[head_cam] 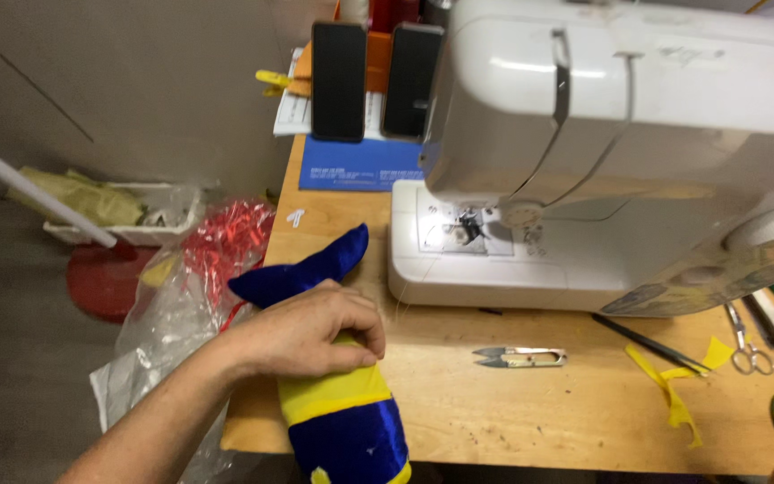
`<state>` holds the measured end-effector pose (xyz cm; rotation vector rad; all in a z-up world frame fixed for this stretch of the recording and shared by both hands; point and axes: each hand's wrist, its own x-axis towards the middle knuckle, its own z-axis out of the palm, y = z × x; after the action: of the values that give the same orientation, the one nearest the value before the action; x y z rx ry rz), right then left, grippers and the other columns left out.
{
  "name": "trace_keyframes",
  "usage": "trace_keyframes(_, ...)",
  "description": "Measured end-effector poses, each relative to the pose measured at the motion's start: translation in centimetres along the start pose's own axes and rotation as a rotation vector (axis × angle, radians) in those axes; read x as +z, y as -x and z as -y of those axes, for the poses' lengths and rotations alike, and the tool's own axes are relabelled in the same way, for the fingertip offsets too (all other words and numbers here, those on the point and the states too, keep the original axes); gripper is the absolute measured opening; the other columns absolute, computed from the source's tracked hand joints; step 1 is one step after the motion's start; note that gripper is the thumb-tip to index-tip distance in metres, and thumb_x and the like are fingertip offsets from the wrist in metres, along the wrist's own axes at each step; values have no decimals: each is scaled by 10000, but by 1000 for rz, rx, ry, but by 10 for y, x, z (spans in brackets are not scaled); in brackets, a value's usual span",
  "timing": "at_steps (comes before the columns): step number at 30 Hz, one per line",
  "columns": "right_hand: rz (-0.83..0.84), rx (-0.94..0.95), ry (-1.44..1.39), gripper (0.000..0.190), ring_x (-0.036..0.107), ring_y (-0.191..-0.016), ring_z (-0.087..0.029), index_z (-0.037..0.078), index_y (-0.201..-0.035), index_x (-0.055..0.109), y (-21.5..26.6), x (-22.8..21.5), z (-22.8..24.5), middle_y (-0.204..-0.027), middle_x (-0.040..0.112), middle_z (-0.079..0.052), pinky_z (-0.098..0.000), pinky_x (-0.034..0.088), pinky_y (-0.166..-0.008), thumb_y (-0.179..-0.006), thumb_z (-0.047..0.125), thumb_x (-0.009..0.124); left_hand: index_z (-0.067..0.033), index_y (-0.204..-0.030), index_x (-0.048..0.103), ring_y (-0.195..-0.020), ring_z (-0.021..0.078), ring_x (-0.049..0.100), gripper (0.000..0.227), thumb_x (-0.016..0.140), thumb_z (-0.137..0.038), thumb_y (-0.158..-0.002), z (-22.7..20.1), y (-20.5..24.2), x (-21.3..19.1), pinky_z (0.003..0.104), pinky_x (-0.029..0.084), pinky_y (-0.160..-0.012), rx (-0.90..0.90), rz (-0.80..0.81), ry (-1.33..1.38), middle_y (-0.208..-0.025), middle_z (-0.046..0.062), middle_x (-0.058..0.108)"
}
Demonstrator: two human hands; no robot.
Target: The person sews sections of a blue and yellow fish-shaped stuffed toy using a sewing machine and trims excess thread using thread snips.
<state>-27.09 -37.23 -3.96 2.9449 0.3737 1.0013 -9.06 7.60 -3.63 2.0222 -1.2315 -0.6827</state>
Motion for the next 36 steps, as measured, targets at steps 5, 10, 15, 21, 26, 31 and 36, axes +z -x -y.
trace_keyframes(5, 87, 10, -179, 373, 634, -1107, -329, 56, -1219, 728, -7, 55, 91, -1252, 688, -173, -444, 482, -1020, -878, 206, 754, -173, -880, 695, -866, 123, 703, 38, 664, -190, -868, 10, -6, 12, 315, 498, -780, -49, 17, 5, -921, -46, 761)
trace_keyframes(10, 285, -52, 35, 317, 594, -896, -290, 176, -1218, 703, 8, 95, 111, -1141, 682, -10, -429, 498, -716, -946, 323, 635, -197, -925, 678, -840, 119, 671, 87, 622, -262, -914, 11, -4, 14, 325, 476, -758, -132, 24, 9, -914, -64, 749)
trace_keyframes(15, 196, 41, -392, 168, 631, -1000, -319, -50, -1064, 626, -1, 100, 142, -1090, 669, -164, -405, 506, -941, -1024, 11, 474, -212, -935, 654, -713, 111, 553, 94, 602, -291, -936, 15, -4, 19, 326, 416, -668, -182, -14, 41, -800, -71, 673)
trace_keyframes(21, 545, 487, -1089, 390, 676, -1196, -145, 87, -1291, 661, -40, 94, 198, -1271, 750, -37, -289, 462, -1029, -1018, 278, 459, -191, -933, 631, -784, 117, 566, 133, 562, -296, -976, 19, -7, 19, 316, 418, -709, -155, -69, 118, -847, -56, 678)
trace_keyframes(26, 531, 316, -1140, 286, 723, -964, -142, 88, -1165, 710, -57, 107, 214, -1070, 781, -19, -275, 520, -864, -1004, 265, 553, -166, -948, 605, -863, 145, 563, 134, 548, -279, -993, 26, -6, 21, 316, 418, -763, -23, -110, 133, -921, -31, 640)
trace_keyframes(31, 529, 321, -1146, 283, 704, -903, -134, 87, -1144, 731, -66, 110, 219, -988, 762, -12, -276, 503, -816, -1002, 267, 565, -164, -943, 601, -850, 141, 558, 107, 555, -249, -987, 30, -6, 23, 315, 416, -752, 1, -119, 153, -906, -34, 637)
trace_keyframes(36, 526, 380, -1181, 241, 664, -830, -106, 89, -1051, 756, -66, 113, 219, -901, 743, 8, -258, 489, -772, -995, 259, 594, -168, -944, 602, -847, 148, 574, 125, 541, -265, -995, 32, -8, 25, 325, 424, -755, 25, -134, 127, -900, -36, 648)
